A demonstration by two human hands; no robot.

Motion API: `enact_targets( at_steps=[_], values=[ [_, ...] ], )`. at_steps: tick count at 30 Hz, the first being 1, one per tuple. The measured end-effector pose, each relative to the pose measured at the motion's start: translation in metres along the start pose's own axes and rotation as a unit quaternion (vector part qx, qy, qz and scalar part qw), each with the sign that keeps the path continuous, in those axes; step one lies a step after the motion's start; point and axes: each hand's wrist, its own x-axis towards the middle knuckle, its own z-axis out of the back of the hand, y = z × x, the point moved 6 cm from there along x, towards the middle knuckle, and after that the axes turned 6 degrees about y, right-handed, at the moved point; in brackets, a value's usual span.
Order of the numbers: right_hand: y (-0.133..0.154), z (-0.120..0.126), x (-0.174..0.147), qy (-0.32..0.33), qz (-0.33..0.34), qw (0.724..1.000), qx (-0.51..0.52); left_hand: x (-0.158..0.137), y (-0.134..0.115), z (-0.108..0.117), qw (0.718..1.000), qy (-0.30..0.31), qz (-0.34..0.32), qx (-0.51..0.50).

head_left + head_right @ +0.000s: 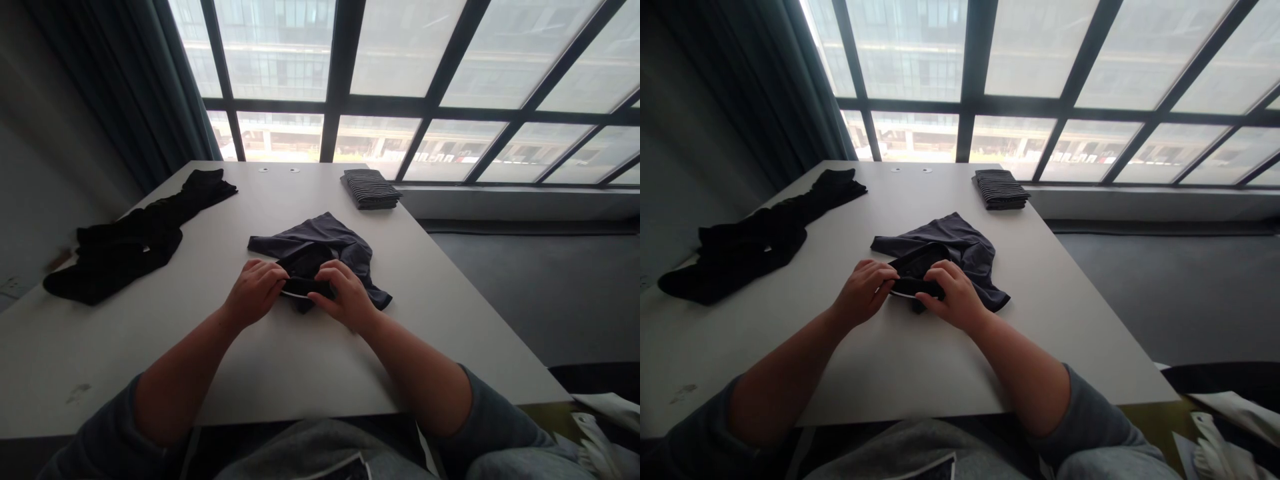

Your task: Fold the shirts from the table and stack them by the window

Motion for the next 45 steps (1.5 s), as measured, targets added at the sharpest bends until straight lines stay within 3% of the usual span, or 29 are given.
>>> enact_targets(
  at_steps=[5, 12, 15, 18, 21, 24, 27, 36, 41, 45],
  values=[
    [-0.011, -0.012, 0.0, 0.036, 0.002, 0.999, -0.009, 0.0, 0.0, -0.004, 0.999, 0.024, -0.008, -0.025],
    [-0.012, -0.005, 0.0, 0.011, -0.002, 1.0, 0.008, -0.003, 0.008, -0.01, 0.996, 0.084, 0.007, -0.003],
    [-0.007, -0.002, 0.001, 0.025, 0.009, 0.999, 0.018, -0.003, 0.014, -0.006, 0.997, 0.059, 0.035, 0.02],
    [-0.02, 0.005, 0.0, -0.026, -0.048, 0.998, 0.008, -0.008, 0.029, -0.006, 0.992, 0.019, 0.115, 0.047],
    [-0.052, 0.002, -0.006, -0.045, -0.143, 0.989, -0.015, -0.02, 0.052, -0.015, 0.97, 0.019, 0.232, 0.07],
    [-0.085, -0.014, -0.012, 0.003, -0.213, 0.977, -0.029, -0.035, 0.076, -0.031, 0.922, 0.091, 0.37, 0.069],
    [-0.101, -0.028, -0.016, 0.047, -0.239, 0.97, 0.003, -0.042, 0.083, -0.042, 0.884, 0.175, 0.431, 0.037],
    [-0.087, -0.015, -0.015, -0.015, -0.236, 0.963, 0.126, -0.039, 0.073, -0.045, 0.864, 0.246, 0.439, 0.019],
    [-0.089, -0.024, -0.016, -0.018, -0.241, 0.959, 0.151, -0.032, 0.066, -0.05, 0.924, 0.123, 0.35, -0.094],
    [-0.102, -0.034, -0.023, -0.017, -0.304, 0.922, 0.241, -0.024, 0.049, -0.047, 0.95, 0.066, 0.233, -0.198]
  ],
)
